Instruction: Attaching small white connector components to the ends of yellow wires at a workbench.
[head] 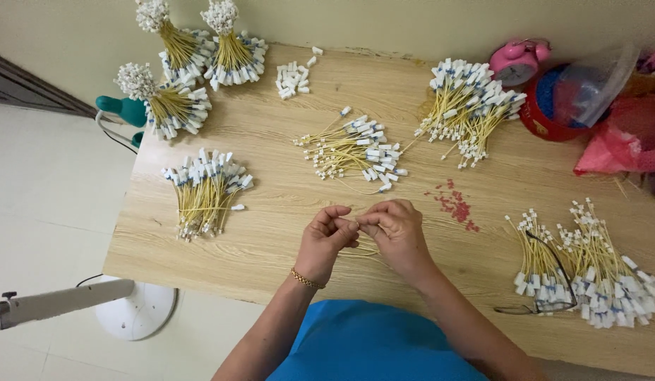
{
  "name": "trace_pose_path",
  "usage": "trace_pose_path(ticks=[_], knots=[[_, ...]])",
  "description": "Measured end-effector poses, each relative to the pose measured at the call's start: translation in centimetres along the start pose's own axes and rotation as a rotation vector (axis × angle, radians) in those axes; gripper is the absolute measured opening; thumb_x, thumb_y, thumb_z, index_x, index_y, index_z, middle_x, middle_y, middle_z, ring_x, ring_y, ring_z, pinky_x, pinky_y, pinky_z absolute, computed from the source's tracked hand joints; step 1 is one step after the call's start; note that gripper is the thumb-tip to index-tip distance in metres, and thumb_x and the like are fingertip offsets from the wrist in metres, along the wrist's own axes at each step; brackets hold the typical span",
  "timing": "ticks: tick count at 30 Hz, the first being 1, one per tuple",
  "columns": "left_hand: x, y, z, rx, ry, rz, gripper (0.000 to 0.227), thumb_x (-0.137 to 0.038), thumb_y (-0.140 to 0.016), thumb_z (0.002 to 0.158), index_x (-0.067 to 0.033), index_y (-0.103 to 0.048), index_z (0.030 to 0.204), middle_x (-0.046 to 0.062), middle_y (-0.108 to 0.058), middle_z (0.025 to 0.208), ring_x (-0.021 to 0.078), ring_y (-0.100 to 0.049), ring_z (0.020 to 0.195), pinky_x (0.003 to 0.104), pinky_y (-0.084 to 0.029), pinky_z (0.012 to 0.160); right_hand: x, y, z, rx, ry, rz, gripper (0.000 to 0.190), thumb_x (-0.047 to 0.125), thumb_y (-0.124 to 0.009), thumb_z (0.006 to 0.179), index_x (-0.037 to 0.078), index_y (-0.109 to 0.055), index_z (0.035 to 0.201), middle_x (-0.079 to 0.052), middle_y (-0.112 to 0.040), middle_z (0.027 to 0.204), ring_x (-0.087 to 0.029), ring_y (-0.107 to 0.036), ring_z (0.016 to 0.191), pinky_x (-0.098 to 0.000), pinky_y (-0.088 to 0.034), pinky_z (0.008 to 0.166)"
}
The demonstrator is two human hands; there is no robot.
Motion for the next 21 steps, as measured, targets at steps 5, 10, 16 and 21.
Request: trace_pose_path(ticks=[5, 10, 16, 21], knots=[[0.8, 0.5, 0.3, 0.041, 0.031, -0.084, 0.029, -0.002, -0.070, 0.094, -0.0028, -0.061, 0.122, 0.006, -0.069, 0.086, 0.0156, -0.069, 0.078, 0.030, -0.060, 0.071, -2.0, -1.2, -0.9, 0.121, -0.152, 0.218, 0.009, 0.013, -0.081, 0.085, 0.012, -0.078, 0.094, 0.000, -0.072, 0.095, -0.017, -0.066, 0.099, -0.0330, -0.055, 0.086], [0.6, 0.7, 0.4, 0.068, 0.035, -0.111, 0.030, -0.002, -0.068, 0.095, -0.0025, -0.060, 0.124, 0.007, -0.070, 0.088, 0.0163, -0.069, 0.079, 0.031, -0.059, 0.072, -1.6, -1.2, -0.8, 0.210, -0.442, 0.504, 0.010, 0.014, -0.077, 0.088, 0.009, -0.077, 0.097, 0.001, -0.074, 0.100, -0.011, -0.070, 0.098, -0.0266, -0.057, 0.085], [-0.4, 0.3, 0.4, 0.105, 0.038, -0.037, 0.029, -0.003, -0.068, 0.096, -0.0029, -0.060, 0.124, 0.008, -0.072, 0.092, 0.0151, -0.069, 0.080, 0.030, -0.060, 0.073, -2.7, -1.8, -1.5, 0.214, -0.559, 0.406, 0.011, 0.012, -0.078, 0.088, 0.005, -0.076, 0.096, -0.001, -0.076, 0.092, -0.010, -0.071, 0.088, -0.0247, -0.057, 0.078], [-0.3, 0.4, 0.9, 0.095, 0.012, -0.043, 0.032, -0.004, -0.071, 0.095, -0.0007, -0.060, 0.125, 0.006, -0.071, 0.093, 0.0148, -0.069, 0.083, 0.030, -0.061, 0.077, -1.2, -0.7, 0.0, 0.193, -0.346, 0.413, 0.009, 0.009, -0.077, 0.089, 0.003, -0.078, 0.096, -0.002, -0.072, 0.094, -0.011, -0.068, 0.088, -0.0258, -0.056, 0.077]])
Point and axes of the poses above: each hand's wrist, its own z-axis towards the middle knuckle, its own y-axis out of the back of the hand, x = y × z, the point moved 3 cm from there along z, towards the middle knuckle
